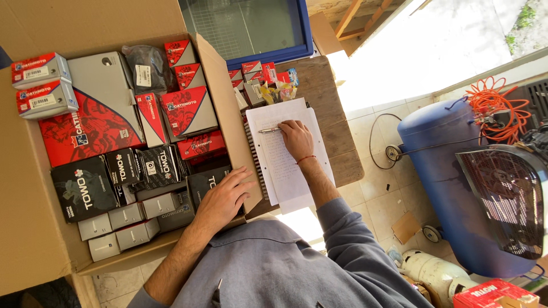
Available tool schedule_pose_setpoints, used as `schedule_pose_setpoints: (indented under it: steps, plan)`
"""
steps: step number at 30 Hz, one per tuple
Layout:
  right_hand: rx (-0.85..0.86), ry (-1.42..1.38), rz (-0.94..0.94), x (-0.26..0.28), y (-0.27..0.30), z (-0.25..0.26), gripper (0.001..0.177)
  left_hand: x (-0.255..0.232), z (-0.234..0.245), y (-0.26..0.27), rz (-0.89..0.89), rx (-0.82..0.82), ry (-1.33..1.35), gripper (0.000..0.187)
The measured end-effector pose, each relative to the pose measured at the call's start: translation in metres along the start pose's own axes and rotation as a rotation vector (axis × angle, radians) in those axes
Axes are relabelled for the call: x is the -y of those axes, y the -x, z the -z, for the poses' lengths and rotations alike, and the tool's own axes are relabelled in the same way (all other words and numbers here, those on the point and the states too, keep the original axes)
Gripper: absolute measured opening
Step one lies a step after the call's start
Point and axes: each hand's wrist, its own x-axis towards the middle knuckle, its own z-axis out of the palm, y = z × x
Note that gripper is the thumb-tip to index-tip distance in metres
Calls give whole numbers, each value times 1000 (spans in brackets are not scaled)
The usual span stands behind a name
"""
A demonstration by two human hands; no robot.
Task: The person picks up small red and grey boxes from a wooden shelf, carries them to a large cardboard box, opens them to reveal contents, and places them inside. The person then writes on a notepad and repeats the process with additional boxes.
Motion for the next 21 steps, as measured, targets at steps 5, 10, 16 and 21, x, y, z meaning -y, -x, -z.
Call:
schedule_pose_setpoints:
  steps: [5,10,16,21]
  plan:
    - [-99,47,33,1,4,7,15,7,-3,-1,-56,4,4,26]
    - [-176,7,-1,6,22,56,16,8,-6,-3,-18,7,18,28]
    - [-223,-207,-46,-1,43,101,14,-9,-1,-13,127,50,-34,34]
    - [-184,-347,-20,-26,41,111,14,-49,3,-51,418,-89,-196,38]
